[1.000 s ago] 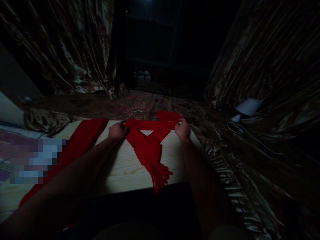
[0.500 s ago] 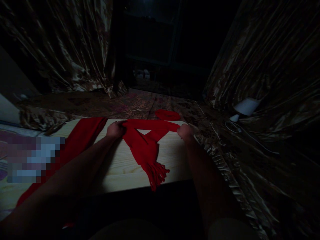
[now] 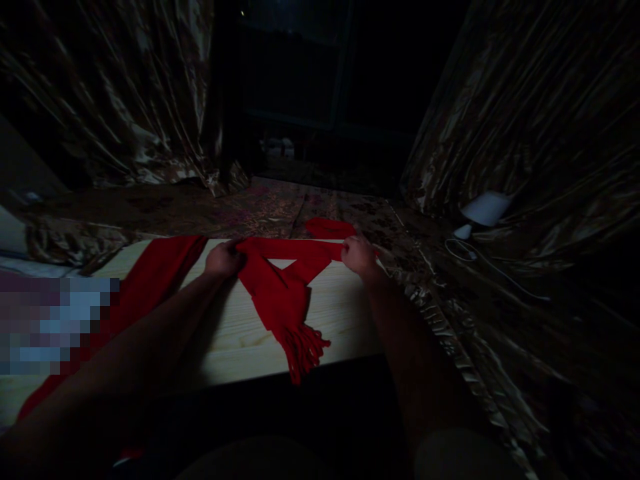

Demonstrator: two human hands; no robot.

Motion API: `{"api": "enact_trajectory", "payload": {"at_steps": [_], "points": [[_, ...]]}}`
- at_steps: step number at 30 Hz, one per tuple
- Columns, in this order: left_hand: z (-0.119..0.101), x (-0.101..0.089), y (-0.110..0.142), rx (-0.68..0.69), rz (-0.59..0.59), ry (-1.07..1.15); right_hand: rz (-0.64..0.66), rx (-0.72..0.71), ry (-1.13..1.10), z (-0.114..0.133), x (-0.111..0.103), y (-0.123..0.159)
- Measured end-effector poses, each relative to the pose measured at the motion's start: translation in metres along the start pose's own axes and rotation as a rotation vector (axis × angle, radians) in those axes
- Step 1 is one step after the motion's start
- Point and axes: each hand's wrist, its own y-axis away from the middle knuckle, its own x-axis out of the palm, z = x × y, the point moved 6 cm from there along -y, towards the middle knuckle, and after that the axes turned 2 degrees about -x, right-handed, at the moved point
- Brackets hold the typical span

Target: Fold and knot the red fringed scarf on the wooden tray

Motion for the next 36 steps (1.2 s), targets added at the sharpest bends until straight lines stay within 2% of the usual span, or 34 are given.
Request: {"api": "enact_trajectory", "payload": {"at_steps": [2, 4, 6, 8, 11, 15, 22, 27, 30, 32, 34, 36], "points": [[-0.004, -0.002, 0.003, 0.064, -0.043, -0.013, 0.154, -0.053, -0.038, 0.009, 0.019, 0.004], [-0.009, -0.003, 0.005, 0.147, -0.053, -0.049, 0.297, 0.024, -0.031, 0.007, 0.034, 0.009], [-0.011, 0.0, 0.005, 0.179, -0.009, -0.098, 0.41, 0.127, 0.007, 0.001, 0.041, 0.014], [-0.011, 0.003, 0.005, 0.163, 0.041, -0.126, 0.455, 0.157, 0.067, 0.0, 0.04, 0.015], [-0.009, 0.002, 0.002, 0.12, 0.056, -0.113, 0.464, 0.117, 0.132, 0.006, 0.03, 0.011], [0.001, 0.001, -0.003, 0.051, 0.065, -0.071, 0.449, 0.074, 0.138, 0.016, 0.025, 0.01], [0.011, -0.006, -0.003, 0.095, 0.139, -0.008, 0.34, 0.076, 0.112, 0.011, 0.03, 0.016], [0.008, -0.013, 0.003, 0.04, 0.119, 0.051, 0.122, 0.059, -0.14, 0.024, 0.017, 0.015], [0.004, -0.017, 0.006, 0.107, 0.036, 0.125, 0.083, -0.013, -0.33, 0.043, 0.015, 0.021], [0.002, -0.02, 0.008, 0.173, -0.024, 0.135, 0.074, -0.048, -0.376, 0.053, 0.015, 0.026], [0.0, -0.018, 0.009, 0.236, -0.026, 0.106, 0.062, -0.084, -0.366, 0.06, 0.016, 0.029], [-0.003, -0.012, 0.01, 0.308, 0.027, 0.063, 0.06, -0.112, -0.33, 0.064, 0.019, 0.031]]}}
